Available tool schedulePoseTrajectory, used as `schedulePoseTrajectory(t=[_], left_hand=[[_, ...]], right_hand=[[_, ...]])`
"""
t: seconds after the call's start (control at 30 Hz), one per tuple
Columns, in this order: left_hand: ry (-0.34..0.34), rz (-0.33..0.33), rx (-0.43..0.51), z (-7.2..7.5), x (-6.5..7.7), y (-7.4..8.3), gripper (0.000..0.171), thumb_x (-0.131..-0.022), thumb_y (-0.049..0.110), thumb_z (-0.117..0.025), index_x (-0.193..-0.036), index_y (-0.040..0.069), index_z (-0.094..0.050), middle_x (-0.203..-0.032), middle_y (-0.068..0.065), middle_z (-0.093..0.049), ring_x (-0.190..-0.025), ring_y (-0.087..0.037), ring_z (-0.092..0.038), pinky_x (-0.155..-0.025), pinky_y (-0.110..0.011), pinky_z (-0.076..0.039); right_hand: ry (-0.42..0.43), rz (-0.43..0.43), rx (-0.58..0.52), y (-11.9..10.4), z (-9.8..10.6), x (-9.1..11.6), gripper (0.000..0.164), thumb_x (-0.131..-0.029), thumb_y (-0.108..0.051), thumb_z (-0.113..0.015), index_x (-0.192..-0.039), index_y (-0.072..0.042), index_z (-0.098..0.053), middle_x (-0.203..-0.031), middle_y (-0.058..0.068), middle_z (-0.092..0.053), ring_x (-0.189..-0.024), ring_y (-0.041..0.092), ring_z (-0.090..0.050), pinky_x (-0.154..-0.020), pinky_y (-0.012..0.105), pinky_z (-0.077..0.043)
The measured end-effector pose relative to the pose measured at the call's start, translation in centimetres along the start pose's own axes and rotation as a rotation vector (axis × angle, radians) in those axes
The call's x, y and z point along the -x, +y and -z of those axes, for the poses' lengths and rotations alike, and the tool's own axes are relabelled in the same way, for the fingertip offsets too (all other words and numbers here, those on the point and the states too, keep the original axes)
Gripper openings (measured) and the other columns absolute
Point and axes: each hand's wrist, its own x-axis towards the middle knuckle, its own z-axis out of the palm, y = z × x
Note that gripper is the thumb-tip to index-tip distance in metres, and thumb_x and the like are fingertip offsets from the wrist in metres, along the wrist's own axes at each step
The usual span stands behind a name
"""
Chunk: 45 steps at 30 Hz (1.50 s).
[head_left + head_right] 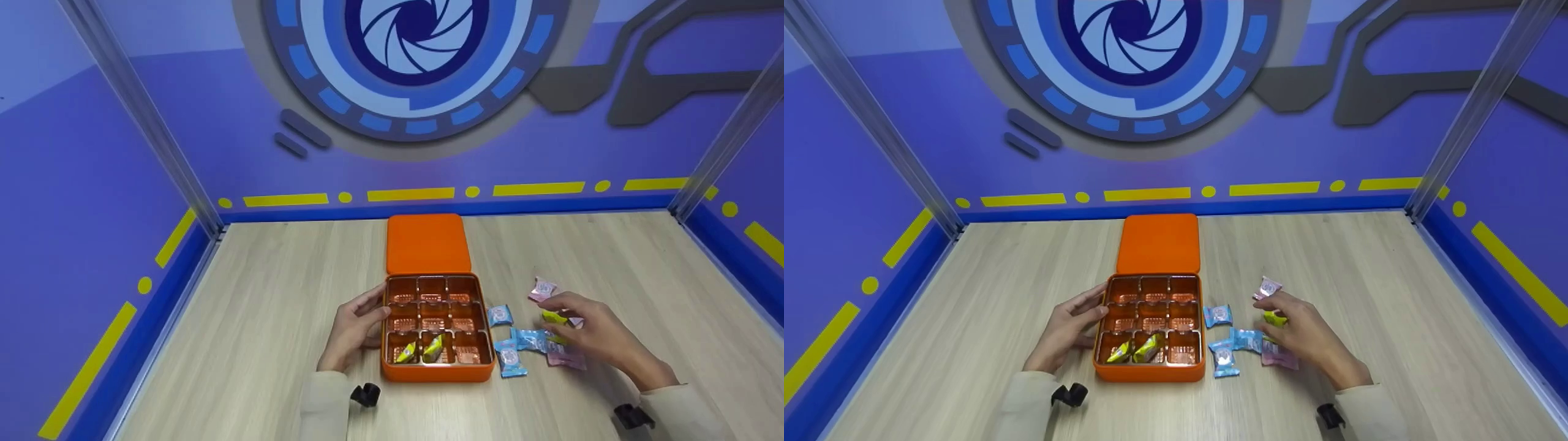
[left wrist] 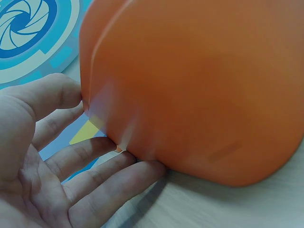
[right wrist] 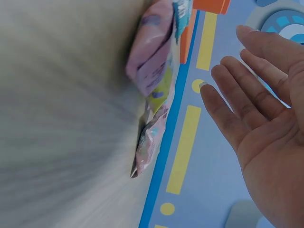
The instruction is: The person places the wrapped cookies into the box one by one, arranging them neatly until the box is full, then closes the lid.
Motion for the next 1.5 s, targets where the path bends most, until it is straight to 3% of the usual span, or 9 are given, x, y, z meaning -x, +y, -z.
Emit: schedulePoseTrajectory(t=[0.1,0.33,0.53,0.63,1.5], left_hand=[[-0.004,-0.007,0.002,0.0,0.1,0.1,0.055,-0.099,0.010,-0.075,-0.152,0.009,-0.060,-0.154,-0.018,-0.055,-0.141,-0.034,-0.054,-0.089,-0.038,-0.062],[-0.001,0.014,0.008,0.1,0.0,0.0,0.055,-0.099,0.011,-0.075,-0.151,0.012,-0.061,-0.154,-0.017,-0.056,-0.137,-0.035,-0.057,-0.076,-0.039,-0.065],[-0.006,-0.030,-0.017,0.1,-0.2,-0.2,0.054,-0.099,0.009,-0.075,-0.151,0.008,-0.061,-0.153,-0.017,-0.057,-0.143,-0.034,-0.052,-0.105,-0.037,-0.053],[-0.005,-0.047,-0.032,0.1,-0.2,-0.3,0.054,-0.099,0.008,-0.075,-0.150,0.007,-0.061,-0.152,-0.017,-0.057,-0.143,-0.034,-0.051,-0.111,-0.037,-0.048],[-0.005,-0.049,-0.032,0.0,-0.2,-0.2,0.054,-0.099,0.009,-0.074,-0.151,0.007,-0.060,-0.153,-0.016,-0.057,-0.145,-0.033,-0.049,-0.115,-0.037,-0.044]], right_hand=[[-0.006,0.013,0.017,0.4,0.0,0.2,0.037,-0.089,0.000,-0.084,-0.124,-0.007,-0.075,-0.120,0.007,-0.074,-0.106,0.030,-0.072,-0.091,0.050,-0.061],[-0.015,0.032,0.053,1.0,-0.1,0.5,0.036,-0.087,0.001,-0.085,-0.120,-0.007,-0.076,-0.117,0.003,-0.075,-0.103,0.025,-0.071,-0.088,0.043,-0.062],[-0.080,-0.031,0.071,1.0,0.0,0.6,0.033,-0.090,-0.007,-0.085,-0.122,-0.010,-0.076,-0.119,0.001,-0.074,-0.107,0.026,-0.069,-0.092,0.051,-0.059],[-0.096,-0.036,0.073,1.2,-0.1,0.7,0.033,-0.091,-0.006,-0.084,-0.122,-0.010,-0.075,-0.119,0.002,-0.074,-0.108,0.028,-0.070,-0.094,0.053,-0.058],[-0.119,-0.054,0.138,1.3,-0.2,0.8,0.032,-0.090,-0.006,-0.085,-0.120,-0.010,-0.076,-0.118,0.001,-0.073,-0.105,0.023,-0.068,-0.094,0.051,-0.059]])
